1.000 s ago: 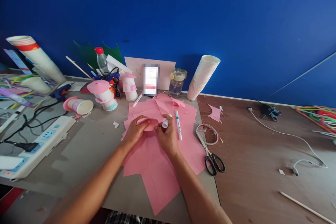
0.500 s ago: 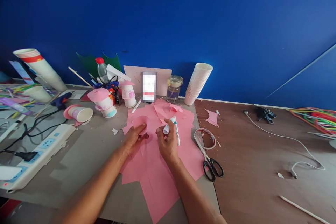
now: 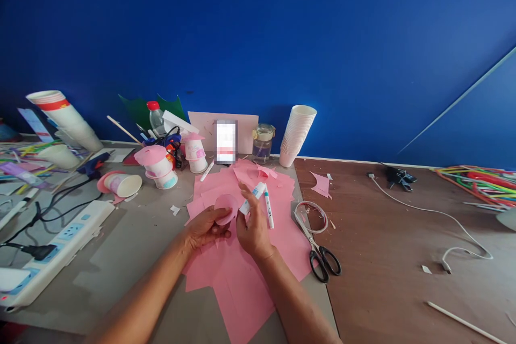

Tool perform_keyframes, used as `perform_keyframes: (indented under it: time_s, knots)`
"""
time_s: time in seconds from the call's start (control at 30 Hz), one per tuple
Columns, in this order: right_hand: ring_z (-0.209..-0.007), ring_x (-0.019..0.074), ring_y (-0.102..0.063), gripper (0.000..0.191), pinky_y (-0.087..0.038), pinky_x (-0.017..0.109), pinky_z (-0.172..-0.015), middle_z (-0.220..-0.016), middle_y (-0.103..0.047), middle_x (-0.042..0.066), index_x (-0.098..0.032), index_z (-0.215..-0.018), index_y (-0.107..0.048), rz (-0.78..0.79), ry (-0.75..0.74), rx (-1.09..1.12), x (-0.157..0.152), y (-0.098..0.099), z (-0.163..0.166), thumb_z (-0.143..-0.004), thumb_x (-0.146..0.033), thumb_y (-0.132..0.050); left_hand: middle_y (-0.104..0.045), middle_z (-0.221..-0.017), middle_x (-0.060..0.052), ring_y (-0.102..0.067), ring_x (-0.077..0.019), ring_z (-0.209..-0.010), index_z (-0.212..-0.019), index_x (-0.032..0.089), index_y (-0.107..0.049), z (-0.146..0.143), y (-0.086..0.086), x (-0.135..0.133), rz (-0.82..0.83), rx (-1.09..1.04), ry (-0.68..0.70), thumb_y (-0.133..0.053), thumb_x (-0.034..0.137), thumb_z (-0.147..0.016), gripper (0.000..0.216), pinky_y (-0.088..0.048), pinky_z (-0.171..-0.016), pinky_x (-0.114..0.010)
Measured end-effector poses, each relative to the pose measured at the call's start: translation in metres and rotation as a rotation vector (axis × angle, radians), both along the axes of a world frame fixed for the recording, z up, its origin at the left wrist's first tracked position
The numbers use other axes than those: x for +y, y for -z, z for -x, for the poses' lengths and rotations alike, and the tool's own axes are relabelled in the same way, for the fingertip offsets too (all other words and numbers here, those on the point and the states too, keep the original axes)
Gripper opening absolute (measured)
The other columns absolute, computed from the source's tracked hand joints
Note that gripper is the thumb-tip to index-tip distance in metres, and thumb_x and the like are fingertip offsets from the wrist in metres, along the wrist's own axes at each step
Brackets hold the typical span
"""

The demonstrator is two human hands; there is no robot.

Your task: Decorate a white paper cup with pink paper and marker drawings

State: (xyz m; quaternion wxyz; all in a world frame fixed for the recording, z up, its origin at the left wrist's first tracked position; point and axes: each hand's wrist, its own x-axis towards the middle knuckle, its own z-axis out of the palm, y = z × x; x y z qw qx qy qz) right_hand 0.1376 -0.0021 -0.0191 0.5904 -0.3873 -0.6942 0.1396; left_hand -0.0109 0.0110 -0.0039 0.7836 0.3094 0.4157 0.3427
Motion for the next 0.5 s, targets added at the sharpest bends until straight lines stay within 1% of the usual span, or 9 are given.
perform_keyframes:
  time_s: [0.1,0.17,0.23,0.3,0.37,0.4,0.47,0.5]
  knots:
    - [-0.130,0.0258,-0.052,0.067,-0.048,0.052,-0.100,-0.138,-0.055,0.013,-0.026,-0.132,-0.038,-0.073,-0.080,-0.090,-0.003,-0.005,-0.003,-0.073,0.005,-0.043,-0.038,-0.041,0.008,-0.025,-0.0030,-0.038,-0.054,0.018,-0.048,0.003,0.000,-0.001,-0.016,-0.001,0.079,-0.076,0.041,-0.068,0.039,-0.049,-0.053,-0.028]
    - [-0.123,0.0253,-0.057,0.068,-0.052,0.047,-0.093,-0.131,-0.060,0.011,-0.027,-0.131,-0.040,-0.076,-0.123,-0.123,-0.004,-0.007,-0.005,-0.071,0.005,-0.042,-0.040,-0.041,0.007,-0.027,-0.0037,-0.038,-0.054,0.018,-0.050,0.005,0.001,-0.001,-0.025,-0.006,0.109,-0.074,0.041,-0.071,0.038,-0.050,-0.054,-0.028]
    - [-0.110,0.0243,-0.064,0.063,-0.056,0.042,-0.083,-0.120,-0.066,0.009,-0.027,-0.127,-0.046,-0.039,-0.132,-0.140,-0.004,-0.005,-0.006,-0.071,0.004,-0.044,-0.041,-0.041,0.007,-0.027,-0.0040,-0.038,-0.058,0.017,-0.055,0.007,0.002,0.000,-0.037,-0.008,0.126,-0.073,0.042,-0.072,0.034,-0.050,-0.055,-0.028]
    - [-0.092,0.0221,-0.068,0.052,-0.056,0.038,-0.076,-0.105,-0.069,0.007,-0.026,-0.118,-0.052,0.016,-0.098,-0.121,-0.003,-0.001,-0.007,-0.074,0.001,-0.046,-0.046,-0.045,0.006,-0.029,-0.0038,-0.039,-0.068,0.015,-0.061,0.008,0.002,0.001,-0.040,-0.020,0.127,-0.072,0.046,-0.073,0.034,-0.051,-0.056,-0.029]
    - [-0.084,0.0204,-0.066,0.037,-0.054,0.037,-0.076,-0.094,-0.068,0.005,-0.025,-0.109,-0.055,0.080,-0.029,-0.030,0.000,0.002,-0.006,-0.078,-0.006,-0.049,-0.054,-0.055,0.003,-0.032,-0.0037,-0.040,-0.079,0.014,-0.064,0.008,0.002,0.002,-0.052,-0.049,0.094,-0.070,0.056,-0.073,0.043,-0.052,-0.058,-0.030]
    - [-0.083,0.0198,-0.065,0.032,-0.053,0.037,-0.076,-0.091,-0.067,0.004,-0.025,-0.107,-0.055,0.128,0.011,0.047,0.002,0.003,-0.005,-0.079,-0.009,-0.051,-0.057,-0.062,0.001,-0.035,-0.0040,-0.042,-0.087,0.014,-0.065,0.008,0.001,0.002,-0.075,-0.072,0.055,-0.069,0.062,-0.072,0.050,-0.052,-0.059,-0.030]
    - [-0.075,0.0175,-0.062,0.029,-0.052,0.034,-0.070,-0.085,-0.065,0.002,-0.024,-0.107,-0.053,0.266,0.058,0.236,0.005,0.002,-0.003,-0.079,-0.016,-0.054,-0.061,-0.078,-0.002,-0.046,-0.0065,-0.051,-0.107,0.018,-0.063,0.007,-0.001,0.002,-0.157,-0.113,-0.043,-0.068,0.069,-0.068,0.065,-0.052,-0.064,-0.031]
    - [-0.069,0.0156,-0.059,0.031,-0.050,0.031,-0.065,-0.082,-0.064,0.000,-0.024,-0.108,-0.052,0.353,0.051,0.335,0.006,0.001,-0.003,-0.078,-0.019,-0.056,-0.062,-0.086,-0.002,-0.052,-0.0084,-0.058,-0.117,0.021,-0.059,0.007,-0.002,0.002,-0.207,-0.119,-0.095,-0.070,0.068,-0.066,0.070,-0.052,-0.068,-0.032]
